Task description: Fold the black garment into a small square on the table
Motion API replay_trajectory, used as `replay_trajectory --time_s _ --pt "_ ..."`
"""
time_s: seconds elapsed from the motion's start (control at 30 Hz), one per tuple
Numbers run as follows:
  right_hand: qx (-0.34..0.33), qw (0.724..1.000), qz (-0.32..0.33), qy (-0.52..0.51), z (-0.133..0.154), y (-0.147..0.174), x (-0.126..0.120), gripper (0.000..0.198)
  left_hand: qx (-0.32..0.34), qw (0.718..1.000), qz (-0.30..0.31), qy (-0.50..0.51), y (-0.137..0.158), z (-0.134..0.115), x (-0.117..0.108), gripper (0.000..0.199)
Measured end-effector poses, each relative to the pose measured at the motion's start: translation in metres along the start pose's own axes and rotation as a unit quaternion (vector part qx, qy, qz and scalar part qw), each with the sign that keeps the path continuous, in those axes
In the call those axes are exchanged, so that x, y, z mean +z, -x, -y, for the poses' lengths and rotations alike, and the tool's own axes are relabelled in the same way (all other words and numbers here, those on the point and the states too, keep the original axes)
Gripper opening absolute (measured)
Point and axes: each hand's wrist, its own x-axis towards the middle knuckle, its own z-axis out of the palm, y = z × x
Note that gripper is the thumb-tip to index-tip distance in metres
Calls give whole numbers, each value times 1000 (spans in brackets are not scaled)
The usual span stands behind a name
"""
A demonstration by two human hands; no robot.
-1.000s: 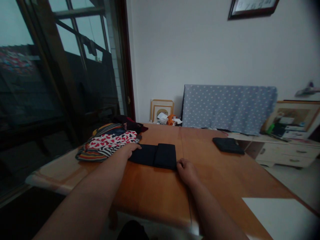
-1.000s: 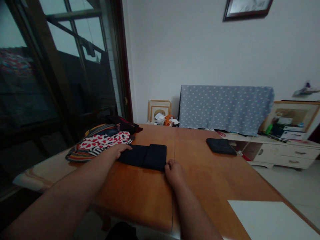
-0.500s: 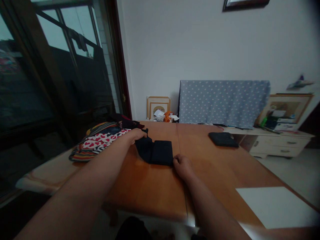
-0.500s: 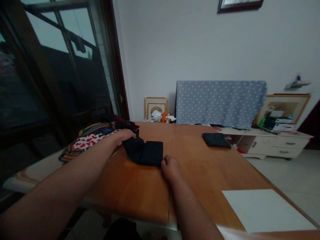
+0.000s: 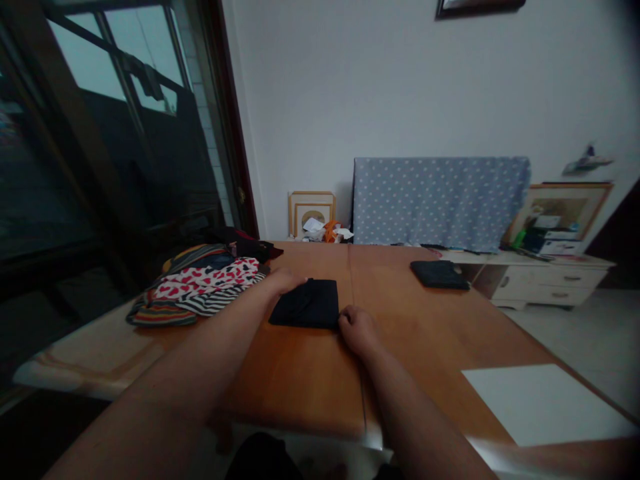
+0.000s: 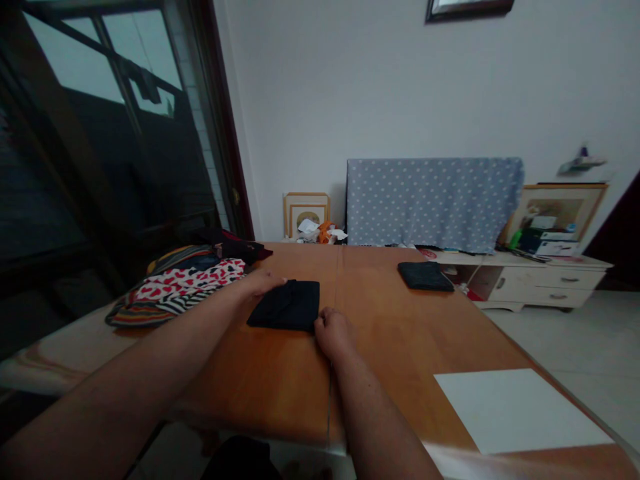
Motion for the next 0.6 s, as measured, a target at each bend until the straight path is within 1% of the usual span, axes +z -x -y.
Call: replay_trajectory --time_s 0.17,0.23,0.27,0.3,0.33,0.37,0.43,0.53,0.6 --pt "7 1000 11 10 3 0 -2 23 32 993 35 -109 -1 14 31 80" --pt "12 1000 20 8 3 0 -3 22 37 990 35 -134 -2 16 43 98" --pt "14 1000 24 8 3 0 -3 23 37 989 30 -139 -3 16 48 105" --pt "16 1000 25 9 3 0 -3 22 32 990 23 -138 -4 16 52 107" --pt "18 999 26 11 3 0 -4 22 26 991 18 -129 -4 16 55 104" --pt "18 999 26 13 3 0 -4 22 19 993 16 -114 -4 15 56 97" --pt "17 999 25 12 3 0 -4 22 7 996 14 -83 -3 16 56 76" --pt "14 1000 21 6 3 0 -3 22 12 999 16 -47 -1 19 53 44" --pt "13 1000 21 3 2 -1 -3 21 13 1000 13 -18 -1 23 48 27"
